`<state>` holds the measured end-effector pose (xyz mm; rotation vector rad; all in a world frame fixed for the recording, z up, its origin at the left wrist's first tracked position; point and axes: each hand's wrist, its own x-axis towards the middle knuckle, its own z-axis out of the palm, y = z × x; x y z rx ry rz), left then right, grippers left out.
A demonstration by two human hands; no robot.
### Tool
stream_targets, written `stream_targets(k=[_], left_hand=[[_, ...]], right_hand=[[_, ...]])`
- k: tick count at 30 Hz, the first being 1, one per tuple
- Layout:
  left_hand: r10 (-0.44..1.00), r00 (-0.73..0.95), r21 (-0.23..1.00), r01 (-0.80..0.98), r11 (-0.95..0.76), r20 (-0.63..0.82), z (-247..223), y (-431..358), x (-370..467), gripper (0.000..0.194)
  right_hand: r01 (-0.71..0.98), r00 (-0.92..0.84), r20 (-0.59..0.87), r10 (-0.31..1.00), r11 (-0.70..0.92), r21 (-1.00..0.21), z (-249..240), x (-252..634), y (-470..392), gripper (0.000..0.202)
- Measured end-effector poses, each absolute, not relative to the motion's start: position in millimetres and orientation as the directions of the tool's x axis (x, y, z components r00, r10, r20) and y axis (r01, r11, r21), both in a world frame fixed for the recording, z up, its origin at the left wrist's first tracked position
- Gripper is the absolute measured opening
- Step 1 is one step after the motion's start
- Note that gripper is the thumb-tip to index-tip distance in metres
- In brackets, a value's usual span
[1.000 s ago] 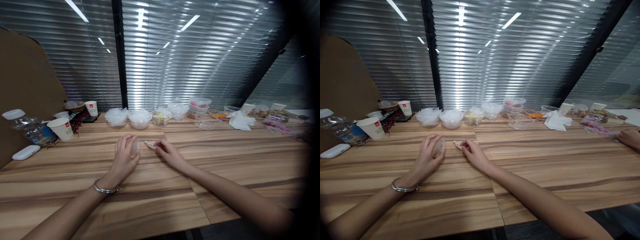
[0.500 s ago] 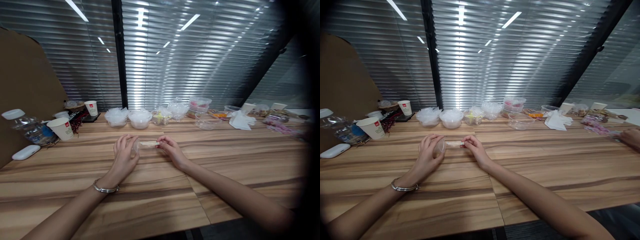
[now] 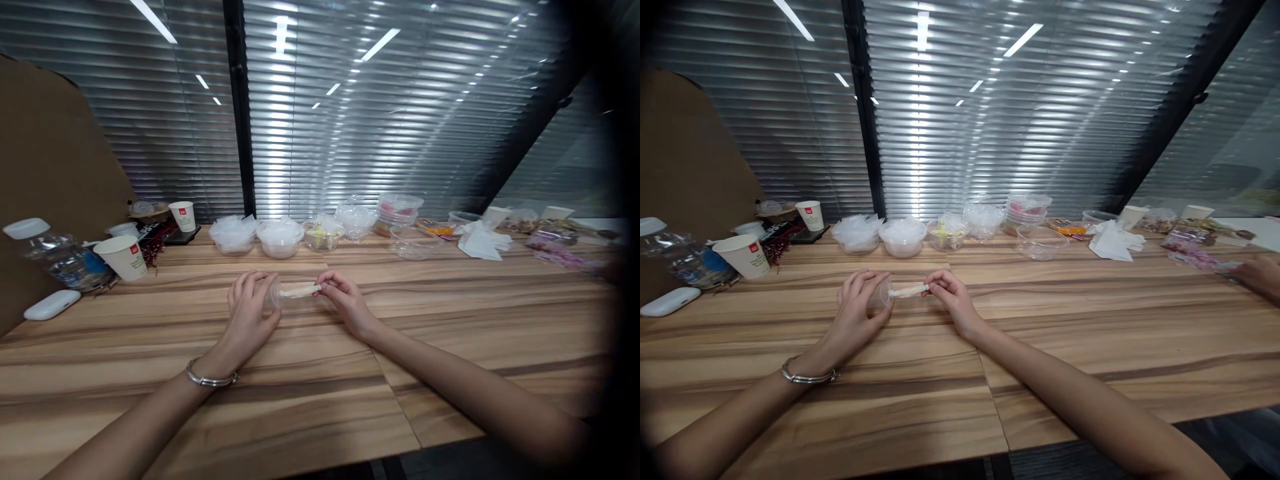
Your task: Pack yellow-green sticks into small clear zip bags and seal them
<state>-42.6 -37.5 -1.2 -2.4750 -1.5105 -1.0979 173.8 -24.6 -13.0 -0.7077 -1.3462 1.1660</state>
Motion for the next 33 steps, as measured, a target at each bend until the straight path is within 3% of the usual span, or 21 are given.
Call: stream_targets(k=[21, 33], left_hand=[[0.698, 0.42, 0.272, 0.708, -0.652, 0.58, 3, -41, -41, 0.052], [0.638, 0.523, 0.206, 0.659, -0.723, 0.564, 6, -45, -39, 0.05]], right_hand=[[0.01, -0.299, 0.4, 0.866, 0.422, -0.907, -13, 166, -33, 0.013], [0.159, -0.373, 0.483, 0.792, 0.568, -0.808, -3, 167, -43, 0.011]])
